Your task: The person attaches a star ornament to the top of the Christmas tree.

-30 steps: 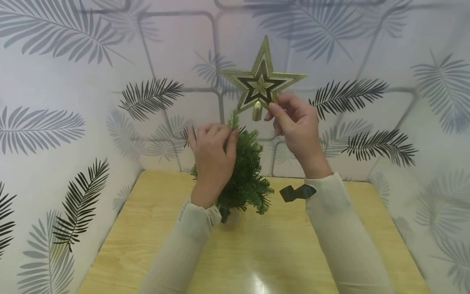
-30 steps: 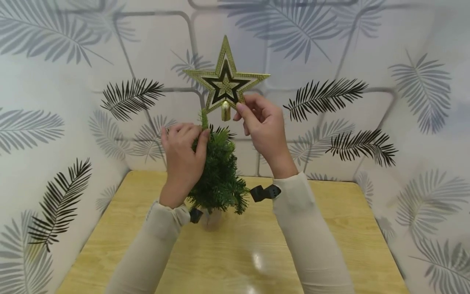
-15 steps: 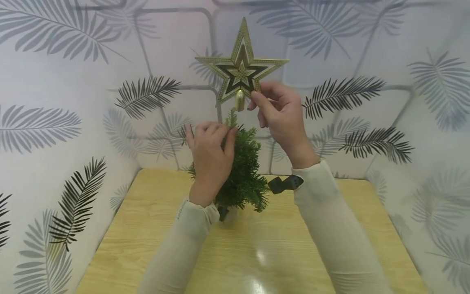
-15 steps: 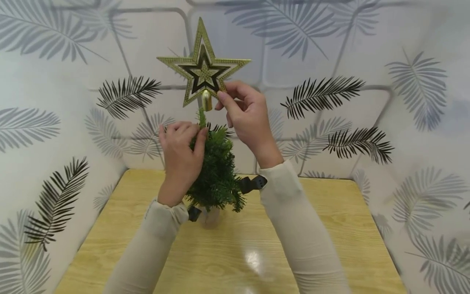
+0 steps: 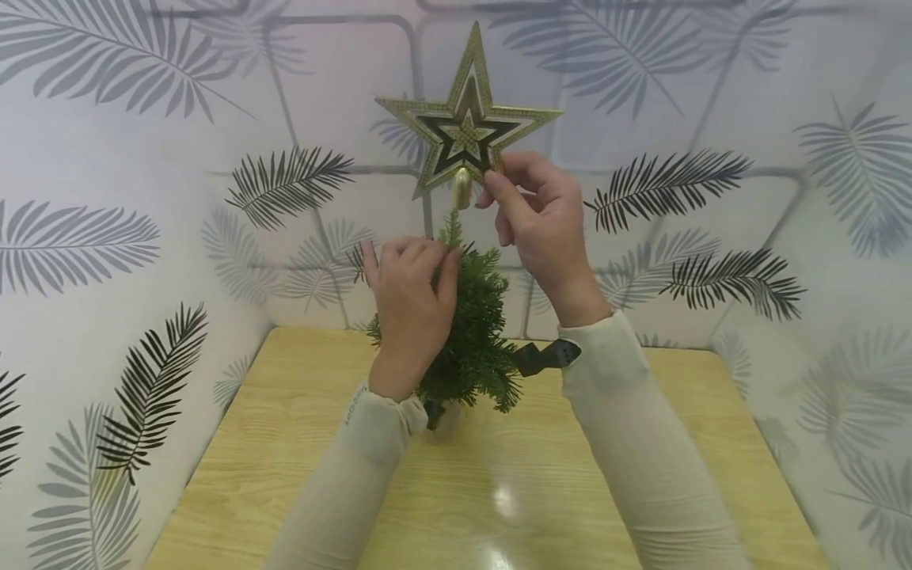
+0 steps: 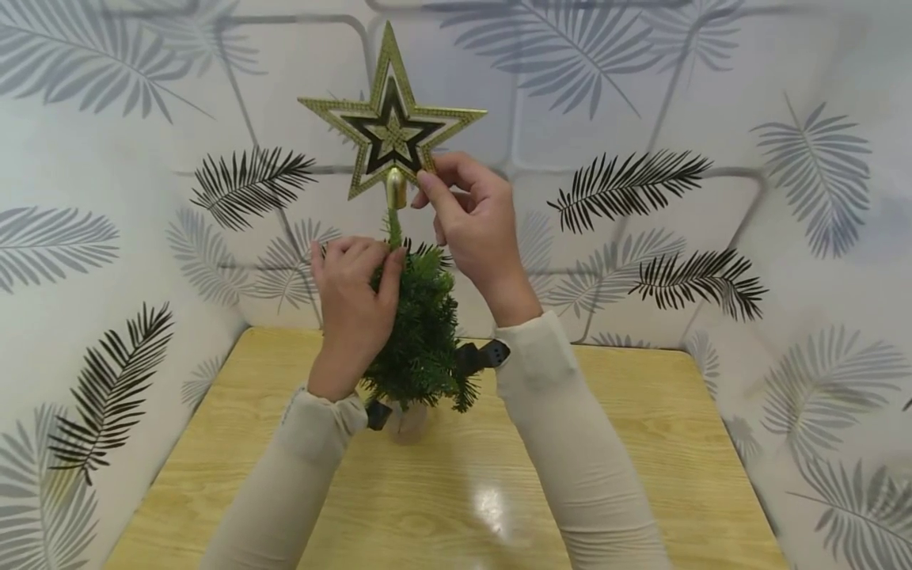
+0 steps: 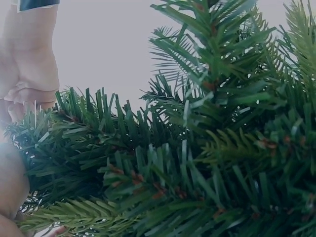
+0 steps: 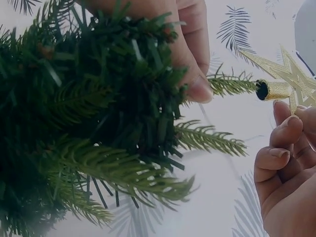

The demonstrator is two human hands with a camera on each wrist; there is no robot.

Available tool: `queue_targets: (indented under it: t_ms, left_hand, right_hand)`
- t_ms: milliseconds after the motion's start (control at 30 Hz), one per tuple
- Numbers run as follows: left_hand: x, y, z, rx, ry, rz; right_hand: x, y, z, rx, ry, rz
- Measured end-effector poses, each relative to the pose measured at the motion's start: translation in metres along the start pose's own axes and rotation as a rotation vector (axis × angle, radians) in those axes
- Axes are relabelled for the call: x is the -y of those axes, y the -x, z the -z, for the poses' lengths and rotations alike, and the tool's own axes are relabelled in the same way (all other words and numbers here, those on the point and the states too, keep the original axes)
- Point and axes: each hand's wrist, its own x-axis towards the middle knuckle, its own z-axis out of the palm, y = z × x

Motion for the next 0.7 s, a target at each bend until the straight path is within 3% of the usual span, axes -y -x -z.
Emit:
queue_targets:
  t_ms: [300,700]
  left_hand:
    - [-0.0001,-0.0006,-0.0004,-0.006,-0.011,0.005]
    - [-0.0012,-0.0003,-0.0013,-0.007,-0.013,0.000]
  right_hand:
    - [-0.0034,0.0030,-0.0027,0.066,0.024,-0.006]
    - [-0.0045,0.0075,0.0007,0.093,0.073,-0.016]
